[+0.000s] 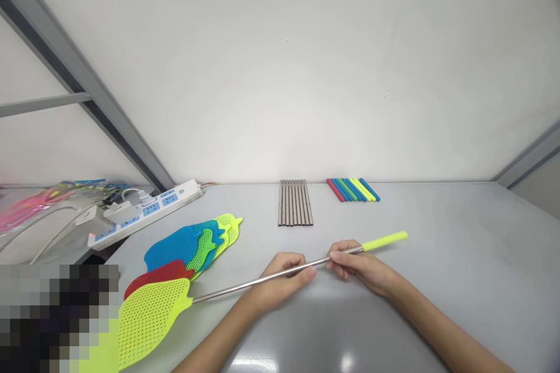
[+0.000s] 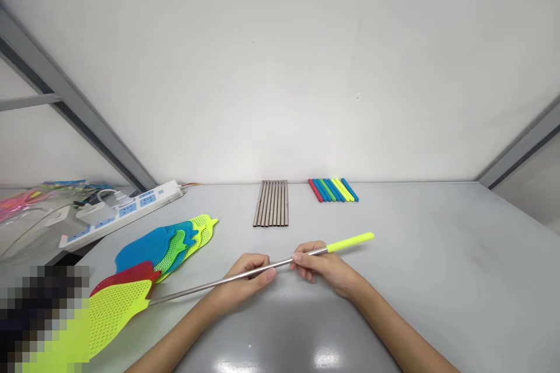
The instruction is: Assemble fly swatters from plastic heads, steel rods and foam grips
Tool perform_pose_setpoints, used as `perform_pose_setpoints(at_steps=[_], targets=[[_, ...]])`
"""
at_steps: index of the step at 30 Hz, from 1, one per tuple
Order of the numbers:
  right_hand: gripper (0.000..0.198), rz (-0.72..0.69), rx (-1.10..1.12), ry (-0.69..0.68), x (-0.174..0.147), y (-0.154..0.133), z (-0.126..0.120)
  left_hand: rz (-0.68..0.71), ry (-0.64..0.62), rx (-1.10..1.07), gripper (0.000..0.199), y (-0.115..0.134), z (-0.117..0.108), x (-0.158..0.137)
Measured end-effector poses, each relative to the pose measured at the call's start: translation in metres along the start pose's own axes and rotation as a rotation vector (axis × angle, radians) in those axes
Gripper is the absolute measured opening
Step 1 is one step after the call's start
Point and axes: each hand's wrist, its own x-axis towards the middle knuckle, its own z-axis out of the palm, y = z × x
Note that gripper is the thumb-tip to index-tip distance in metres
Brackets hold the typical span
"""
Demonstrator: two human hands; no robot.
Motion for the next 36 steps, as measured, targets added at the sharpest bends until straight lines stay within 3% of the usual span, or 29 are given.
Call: perform_pose_setpoints(at_steps=[10,17,20,26,29,36], targets=[[0.027,-0.017,-0.040,-0.137,-0.007,0.006,0.031,0.044,-0.031,-0.092,0.040,0.004,0.012,-0.003],[0.040,-0.038,0.027,-0.025,-0.007,0.010,0.039,-0.077,-0.158,-0.564,0.050,0.002,0.023,-0.004],[0.039,0.018,0.062,0.022,-0.008,0.012,0.040,-0.106,-0.169,-0.584,0.048,0.006,0.022,-0.004],[0.034,0.185,0.460,0.069,-0.012,0.017,0.049,-0.101,-0.181,-0.576,0.047,0.013,0.021,-0.004],[0.033,0.225,0.500,0.060,-0.011,0.016,0.050,-0.114,-0.149,-0.553,0.047,0.013,0.021,-0.005],[0.028,0.240,0.573,0.112,-0.011,0.018,0.050,-0.169,-0.203,-0.659,0.042,0.008,0.019,-0.004]])
